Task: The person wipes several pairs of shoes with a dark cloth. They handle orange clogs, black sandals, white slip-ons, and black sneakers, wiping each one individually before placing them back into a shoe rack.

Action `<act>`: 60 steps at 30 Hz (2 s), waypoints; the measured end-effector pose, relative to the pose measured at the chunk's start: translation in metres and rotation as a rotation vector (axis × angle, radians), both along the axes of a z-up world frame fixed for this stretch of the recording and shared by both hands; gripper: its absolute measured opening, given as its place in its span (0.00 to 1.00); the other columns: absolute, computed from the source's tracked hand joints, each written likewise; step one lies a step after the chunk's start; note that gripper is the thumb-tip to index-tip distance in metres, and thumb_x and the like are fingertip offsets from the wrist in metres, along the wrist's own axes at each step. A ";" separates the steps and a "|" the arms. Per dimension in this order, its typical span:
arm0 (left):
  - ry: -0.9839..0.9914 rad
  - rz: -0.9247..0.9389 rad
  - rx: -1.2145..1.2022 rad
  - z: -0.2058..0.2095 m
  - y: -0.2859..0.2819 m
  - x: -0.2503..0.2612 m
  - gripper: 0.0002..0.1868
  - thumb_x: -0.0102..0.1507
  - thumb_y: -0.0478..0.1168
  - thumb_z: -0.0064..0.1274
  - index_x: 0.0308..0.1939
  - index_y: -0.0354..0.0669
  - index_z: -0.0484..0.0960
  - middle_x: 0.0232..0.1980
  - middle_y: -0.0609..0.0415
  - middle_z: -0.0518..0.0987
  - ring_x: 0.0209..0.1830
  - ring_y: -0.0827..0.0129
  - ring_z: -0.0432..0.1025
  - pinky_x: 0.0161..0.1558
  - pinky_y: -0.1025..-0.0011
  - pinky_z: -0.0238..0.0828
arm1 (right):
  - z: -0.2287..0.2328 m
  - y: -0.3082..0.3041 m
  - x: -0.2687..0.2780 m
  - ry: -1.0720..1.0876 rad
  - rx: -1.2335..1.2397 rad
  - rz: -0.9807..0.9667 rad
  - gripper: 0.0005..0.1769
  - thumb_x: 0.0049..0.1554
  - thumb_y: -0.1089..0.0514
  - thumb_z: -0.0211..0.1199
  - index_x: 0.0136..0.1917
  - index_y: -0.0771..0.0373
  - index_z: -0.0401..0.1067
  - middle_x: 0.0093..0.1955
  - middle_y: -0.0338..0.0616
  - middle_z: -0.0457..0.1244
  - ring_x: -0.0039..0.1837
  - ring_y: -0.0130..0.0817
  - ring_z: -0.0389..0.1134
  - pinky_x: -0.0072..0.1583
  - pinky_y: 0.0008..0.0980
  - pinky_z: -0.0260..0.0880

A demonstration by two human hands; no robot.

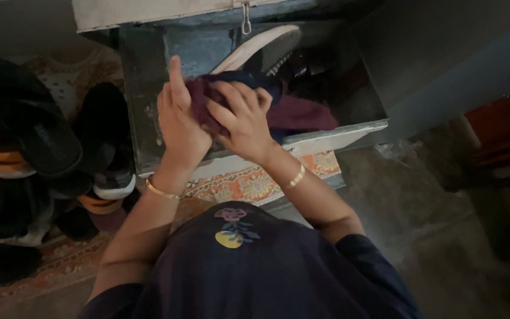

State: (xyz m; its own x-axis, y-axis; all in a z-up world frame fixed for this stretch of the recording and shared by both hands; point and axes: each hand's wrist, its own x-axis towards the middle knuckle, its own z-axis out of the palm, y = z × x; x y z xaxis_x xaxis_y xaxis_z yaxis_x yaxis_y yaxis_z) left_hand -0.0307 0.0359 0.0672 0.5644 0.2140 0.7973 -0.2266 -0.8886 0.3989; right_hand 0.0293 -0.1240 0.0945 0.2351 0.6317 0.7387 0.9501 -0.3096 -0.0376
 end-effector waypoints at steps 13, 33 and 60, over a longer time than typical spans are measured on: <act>0.073 0.074 0.082 -0.013 -0.002 0.001 0.46 0.50 0.24 0.54 0.73 0.29 0.57 0.50 0.37 0.73 0.52 0.41 0.68 0.58 0.50 0.64 | 0.016 -0.013 0.108 0.133 0.468 -0.252 0.14 0.64 0.62 0.65 0.62 0.63 0.70 0.62 0.51 0.59 0.65 0.51 0.59 0.65 0.47 0.60; 0.159 0.030 -0.428 -0.007 0.028 -0.049 0.47 0.51 0.27 0.62 0.73 0.37 0.56 0.51 0.39 0.79 0.51 0.45 0.76 0.52 0.60 0.73 | -0.068 0.048 0.084 0.568 0.839 -0.042 0.27 0.71 0.49 0.55 0.75 0.66 0.56 0.72 0.53 0.51 0.76 0.45 0.54 0.78 0.44 0.53; 0.260 0.166 0.054 -0.027 0.092 -0.089 0.26 0.62 0.49 0.69 0.55 0.36 0.79 0.45 0.43 0.79 0.42 0.50 0.78 0.39 0.64 0.76 | -0.094 0.020 0.024 0.460 -0.513 -0.211 0.26 0.57 0.37 0.69 0.56 0.59 0.77 0.58 0.50 0.69 0.63 0.53 0.66 0.63 0.57 0.62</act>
State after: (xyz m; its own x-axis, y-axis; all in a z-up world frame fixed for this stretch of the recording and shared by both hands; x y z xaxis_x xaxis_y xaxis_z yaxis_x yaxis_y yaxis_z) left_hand -0.1192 0.1282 0.0403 0.7121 0.2815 0.6431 0.0267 -0.9263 0.3759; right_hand 0.0533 -0.1039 0.0004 0.6062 0.7794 0.1583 0.7912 -0.5706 -0.2201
